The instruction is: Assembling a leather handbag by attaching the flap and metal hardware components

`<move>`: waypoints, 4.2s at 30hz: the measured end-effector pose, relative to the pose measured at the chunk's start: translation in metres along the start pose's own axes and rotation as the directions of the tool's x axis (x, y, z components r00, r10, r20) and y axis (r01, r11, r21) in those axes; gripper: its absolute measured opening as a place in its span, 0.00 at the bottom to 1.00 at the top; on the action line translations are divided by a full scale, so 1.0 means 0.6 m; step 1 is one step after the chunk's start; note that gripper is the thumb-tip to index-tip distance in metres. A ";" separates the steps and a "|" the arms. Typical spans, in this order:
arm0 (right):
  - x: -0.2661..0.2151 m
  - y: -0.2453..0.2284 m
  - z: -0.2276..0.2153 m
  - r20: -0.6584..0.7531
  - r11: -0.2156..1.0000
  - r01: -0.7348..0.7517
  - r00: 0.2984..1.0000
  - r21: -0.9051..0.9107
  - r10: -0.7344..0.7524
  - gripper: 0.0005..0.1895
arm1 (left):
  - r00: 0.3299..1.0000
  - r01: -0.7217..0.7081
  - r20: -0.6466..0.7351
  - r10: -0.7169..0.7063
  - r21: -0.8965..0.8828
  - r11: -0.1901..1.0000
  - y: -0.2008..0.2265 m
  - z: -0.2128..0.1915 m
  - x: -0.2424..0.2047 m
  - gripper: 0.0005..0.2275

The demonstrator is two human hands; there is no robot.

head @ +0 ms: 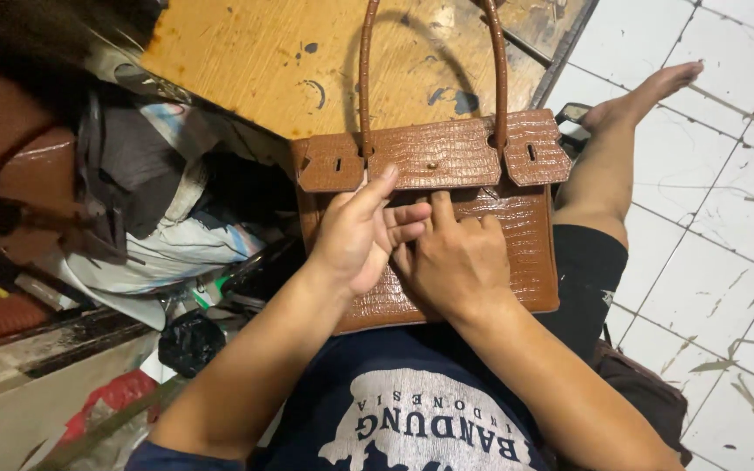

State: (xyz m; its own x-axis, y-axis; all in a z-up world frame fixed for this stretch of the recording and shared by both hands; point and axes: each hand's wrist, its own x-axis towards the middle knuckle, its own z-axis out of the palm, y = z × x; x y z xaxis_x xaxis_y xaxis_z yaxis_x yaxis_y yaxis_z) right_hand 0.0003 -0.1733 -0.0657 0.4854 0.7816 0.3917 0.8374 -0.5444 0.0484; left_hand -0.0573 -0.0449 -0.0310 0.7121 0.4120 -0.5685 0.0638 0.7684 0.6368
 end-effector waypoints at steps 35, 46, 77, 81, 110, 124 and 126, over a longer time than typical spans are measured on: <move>0.022 0.004 -0.030 0.079 0.999 -0.015 0.997 -0.050 0.019 0.41 | 0.541 -0.828 0.810 0.228 0.560 -0.026 0.105 0.019 0.013 0.16; 0.041 0.010 -0.044 0.058 0.998 0.020 0.998 -0.061 -0.017 0.34 | 0.425 -0.791 0.847 0.318 0.519 -0.324 0.060 -0.006 0.037 0.13; 0.056 0.100 -0.093 0.490 0.533 -0.438 0.870 0.724 0.049 0.32 | 0.549 -0.769 0.830 0.099 0.548 -0.329 0.084 0.012 0.012 0.25; 0.054 0.100 -0.092 0.464 0.494 -0.427 0.884 0.757 0.054 0.31 | 0.560 -0.747 0.821 0.116 0.560 -0.358 0.070 0.014 0.009 0.26; 0.127 0.132 -0.080 0.485 0.437 -0.514 0.855 0.738 0.186 0.06 | 0.638 -0.533 0.751 0.172 0.592 -0.604 0.039 0.014 -0.003 0.26; 0.144 0.123 -0.065 0.451 0.603 -0.416 0.886 0.680 0.103 0.03 | 0.641 -0.530 0.751 0.158 0.582 -0.617 0.052 0.015 0.002 0.23; 0.145 0.124 -0.064 0.463 0.600 -0.423 0.881 0.679 0.097 0.03 | 0.645 -0.548 0.747 0.162 0.599 -0.584 0.054 0.016 0.004 0.23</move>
State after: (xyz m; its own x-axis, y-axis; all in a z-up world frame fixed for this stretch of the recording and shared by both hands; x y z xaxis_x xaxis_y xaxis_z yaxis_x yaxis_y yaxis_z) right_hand 0.0949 -0.1574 0.0071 0.6248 0.7771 -0.0757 0.4678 -0.4502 -0.7606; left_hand -0.0472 -0.0238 -0.0067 0.9918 0.0240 0.1253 -0.0084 -0.9677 0.2521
